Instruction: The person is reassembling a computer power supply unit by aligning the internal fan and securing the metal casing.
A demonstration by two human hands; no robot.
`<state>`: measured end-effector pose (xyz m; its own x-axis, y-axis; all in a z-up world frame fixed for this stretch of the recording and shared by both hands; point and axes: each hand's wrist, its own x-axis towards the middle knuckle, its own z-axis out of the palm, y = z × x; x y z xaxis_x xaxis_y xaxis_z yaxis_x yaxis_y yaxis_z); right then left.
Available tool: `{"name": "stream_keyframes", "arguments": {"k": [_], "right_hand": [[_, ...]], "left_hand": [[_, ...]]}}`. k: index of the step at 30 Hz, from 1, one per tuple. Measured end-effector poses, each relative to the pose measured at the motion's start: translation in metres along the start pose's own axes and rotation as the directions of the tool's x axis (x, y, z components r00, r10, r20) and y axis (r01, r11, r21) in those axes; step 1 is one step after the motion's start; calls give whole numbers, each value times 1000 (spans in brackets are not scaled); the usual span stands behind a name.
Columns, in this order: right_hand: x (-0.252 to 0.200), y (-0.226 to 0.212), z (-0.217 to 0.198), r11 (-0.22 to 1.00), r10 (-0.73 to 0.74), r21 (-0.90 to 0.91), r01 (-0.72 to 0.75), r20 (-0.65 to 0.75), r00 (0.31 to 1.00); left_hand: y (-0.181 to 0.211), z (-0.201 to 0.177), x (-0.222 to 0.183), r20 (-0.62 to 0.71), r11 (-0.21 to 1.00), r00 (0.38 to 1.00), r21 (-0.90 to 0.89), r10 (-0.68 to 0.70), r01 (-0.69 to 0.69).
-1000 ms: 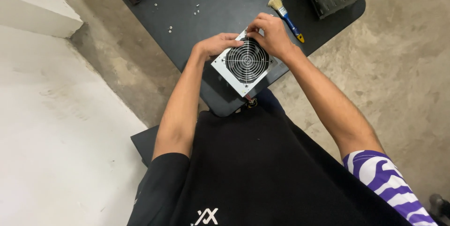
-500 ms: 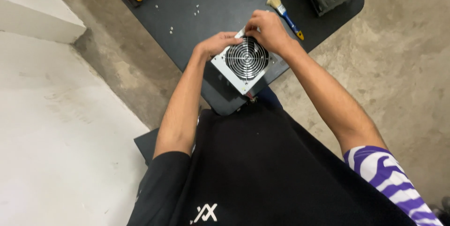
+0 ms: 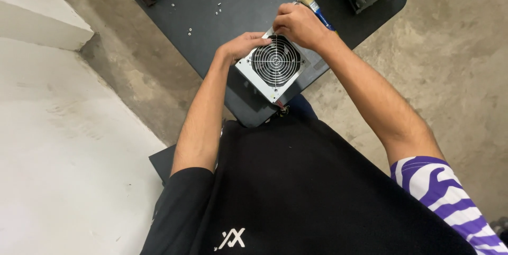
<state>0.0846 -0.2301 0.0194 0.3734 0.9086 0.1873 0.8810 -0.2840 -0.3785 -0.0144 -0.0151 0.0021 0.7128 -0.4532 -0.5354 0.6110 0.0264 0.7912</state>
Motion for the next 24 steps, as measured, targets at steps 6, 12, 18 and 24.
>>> {"name": "stream_keyframes", "arguments": {"k": [6,12,18,24], "right_hand": [[6,-4,-11,990,106,85,-116,115,988],[9,-18,-7,962,274,-34,-272,94,957],[11,-20,-4,951,304,-114,-289,155,940],[-10,1,-16,769,510,525,-365,-160,845]], "left_hand": [[-4,-2,4,28,999,999,-38,23,-22],[-8,-2,7,23,998,1000,-57,9,-7],[-6,-3,5,34,1000,999,-5,25,-25],[-2,0,-1,-2,992,1000,-125,-22,21]]}}
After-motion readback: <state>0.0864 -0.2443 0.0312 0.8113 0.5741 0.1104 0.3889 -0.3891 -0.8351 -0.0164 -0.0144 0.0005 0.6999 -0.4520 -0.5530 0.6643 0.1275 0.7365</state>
